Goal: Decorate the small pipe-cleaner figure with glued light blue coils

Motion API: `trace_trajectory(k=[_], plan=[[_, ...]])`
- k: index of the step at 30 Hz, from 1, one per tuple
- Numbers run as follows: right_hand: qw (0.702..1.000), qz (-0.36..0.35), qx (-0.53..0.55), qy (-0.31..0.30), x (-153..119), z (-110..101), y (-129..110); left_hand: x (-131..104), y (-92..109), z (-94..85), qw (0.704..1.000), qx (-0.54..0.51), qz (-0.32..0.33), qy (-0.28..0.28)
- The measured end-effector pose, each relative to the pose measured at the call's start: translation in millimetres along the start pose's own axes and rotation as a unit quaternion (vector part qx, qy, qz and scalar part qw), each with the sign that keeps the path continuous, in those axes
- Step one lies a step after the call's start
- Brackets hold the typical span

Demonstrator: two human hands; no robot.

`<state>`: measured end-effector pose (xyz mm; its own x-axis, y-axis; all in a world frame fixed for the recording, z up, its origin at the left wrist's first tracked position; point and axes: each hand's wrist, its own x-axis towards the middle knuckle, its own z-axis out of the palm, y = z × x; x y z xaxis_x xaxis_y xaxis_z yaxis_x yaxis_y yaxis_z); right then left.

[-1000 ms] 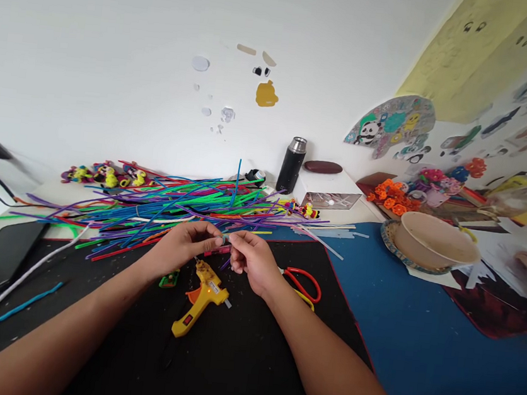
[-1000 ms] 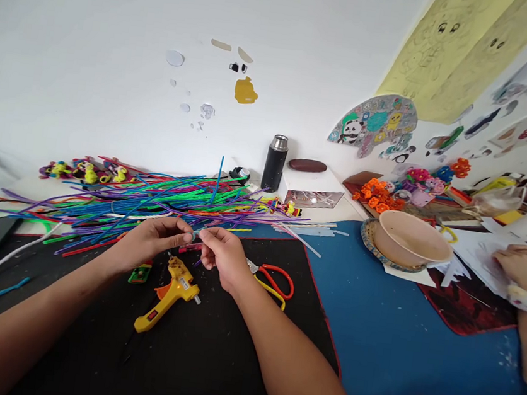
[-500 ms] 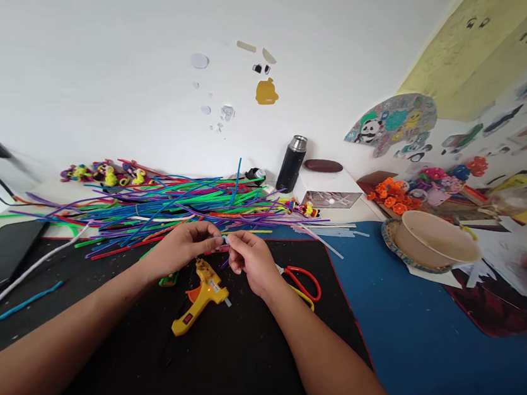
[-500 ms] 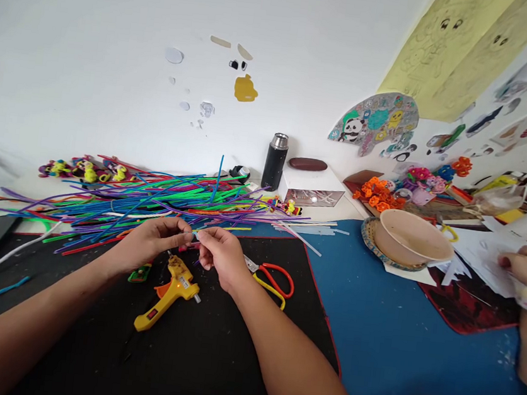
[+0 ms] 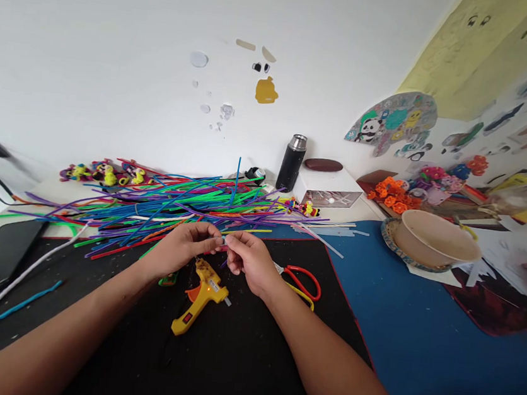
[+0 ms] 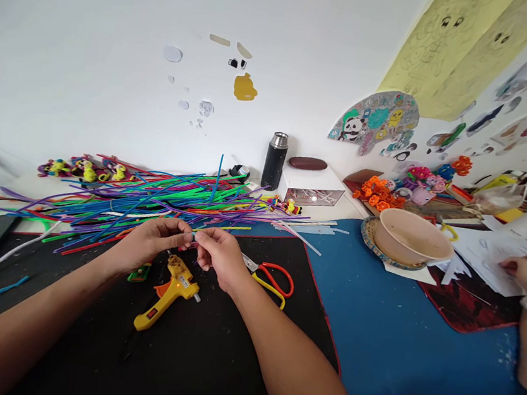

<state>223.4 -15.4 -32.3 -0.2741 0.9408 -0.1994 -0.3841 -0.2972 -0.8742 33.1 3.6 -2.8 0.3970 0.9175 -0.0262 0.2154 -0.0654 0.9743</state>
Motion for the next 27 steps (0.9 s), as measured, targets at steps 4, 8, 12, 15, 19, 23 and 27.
trace_trajectory(k=[4,8,12,15,19,23,27], plan=[[1.000,0.005,0.001,0.000,0.1,0.3,0.0,-0.1,1.3,0.3,1.000,-0.003,-0.010,-0.006],[1.000,0.007,0.005,0.004,-1.0,1.0,-0.8,0.8,2.5,0.5,1.000,-0.019,-0.016,0.005],[1.000,0.003,0.012,0.006,-2.1,1.8,-2.3,2.1,2.9,0.4,0.999,-0.042,-0.024,0.013],[1.000,-0.001,0.007,-0.001,-2.6,2.6,-3.1,1.9,3.5,0.7,0.999,-0.043,-0.023,0.014],[1.000,-0.003,0.001,-0.009,-2.3,2.9,-2.7,1.0,5.2,1.6,0.999,-0.041,-0.020,0.014],[1.000,-0.006,0.006,-0.006,-0.9,1.3,-1.2,1.8,6.8,-0.2,0.998,-0.061,-0.024,0.014],[1.000,-0.007,0.014,0.002,0.5,-0.6,-0.9,3.8,5.3,-7.4,0.996,-0.078,-0.027,0.025]])
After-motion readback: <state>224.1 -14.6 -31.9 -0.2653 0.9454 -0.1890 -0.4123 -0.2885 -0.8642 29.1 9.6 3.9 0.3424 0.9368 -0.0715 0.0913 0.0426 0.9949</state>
